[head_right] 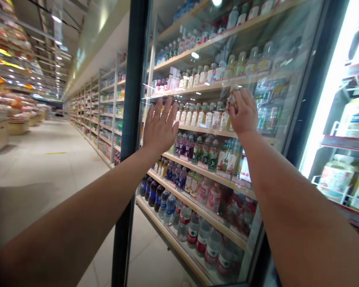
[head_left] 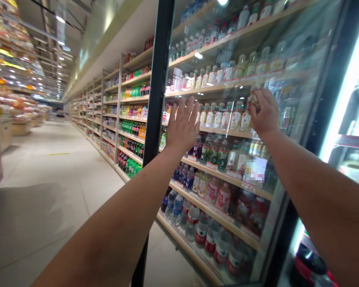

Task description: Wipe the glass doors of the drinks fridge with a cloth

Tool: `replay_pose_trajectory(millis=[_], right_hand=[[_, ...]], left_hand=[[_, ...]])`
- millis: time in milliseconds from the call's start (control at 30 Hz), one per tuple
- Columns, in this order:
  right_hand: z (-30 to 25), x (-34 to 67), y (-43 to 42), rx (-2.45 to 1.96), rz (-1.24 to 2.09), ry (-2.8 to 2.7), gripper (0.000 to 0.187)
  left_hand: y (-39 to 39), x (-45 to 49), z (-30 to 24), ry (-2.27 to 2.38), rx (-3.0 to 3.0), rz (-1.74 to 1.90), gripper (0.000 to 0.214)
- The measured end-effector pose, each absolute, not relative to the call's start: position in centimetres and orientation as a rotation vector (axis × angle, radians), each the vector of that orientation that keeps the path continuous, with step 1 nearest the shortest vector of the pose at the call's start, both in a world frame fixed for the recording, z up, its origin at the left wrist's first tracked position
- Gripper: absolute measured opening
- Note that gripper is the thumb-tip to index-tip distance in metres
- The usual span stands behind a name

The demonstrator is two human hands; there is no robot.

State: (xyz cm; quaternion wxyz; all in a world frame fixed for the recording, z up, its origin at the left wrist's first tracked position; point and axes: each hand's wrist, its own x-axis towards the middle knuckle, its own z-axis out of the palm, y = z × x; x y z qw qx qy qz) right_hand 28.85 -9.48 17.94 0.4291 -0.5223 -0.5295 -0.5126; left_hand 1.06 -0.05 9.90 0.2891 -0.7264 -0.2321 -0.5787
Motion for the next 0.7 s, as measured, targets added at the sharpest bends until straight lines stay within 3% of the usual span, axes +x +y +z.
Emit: replay_pose_trajectory(millis=[367,700], right_hand=[[8.0,33.8,-10.1,-1.242,-1.34,-1.152,0.051],[9.0,35.1,-10.7,-1.331,-1.367,-1.036,0.055]], left_hand=[[-0.2,1.0,10.0,-0.654,-1.948,-1.538,0.066],[-0.2,1.1,9.9,-0.676,-1.934,-1.504,0.069]])
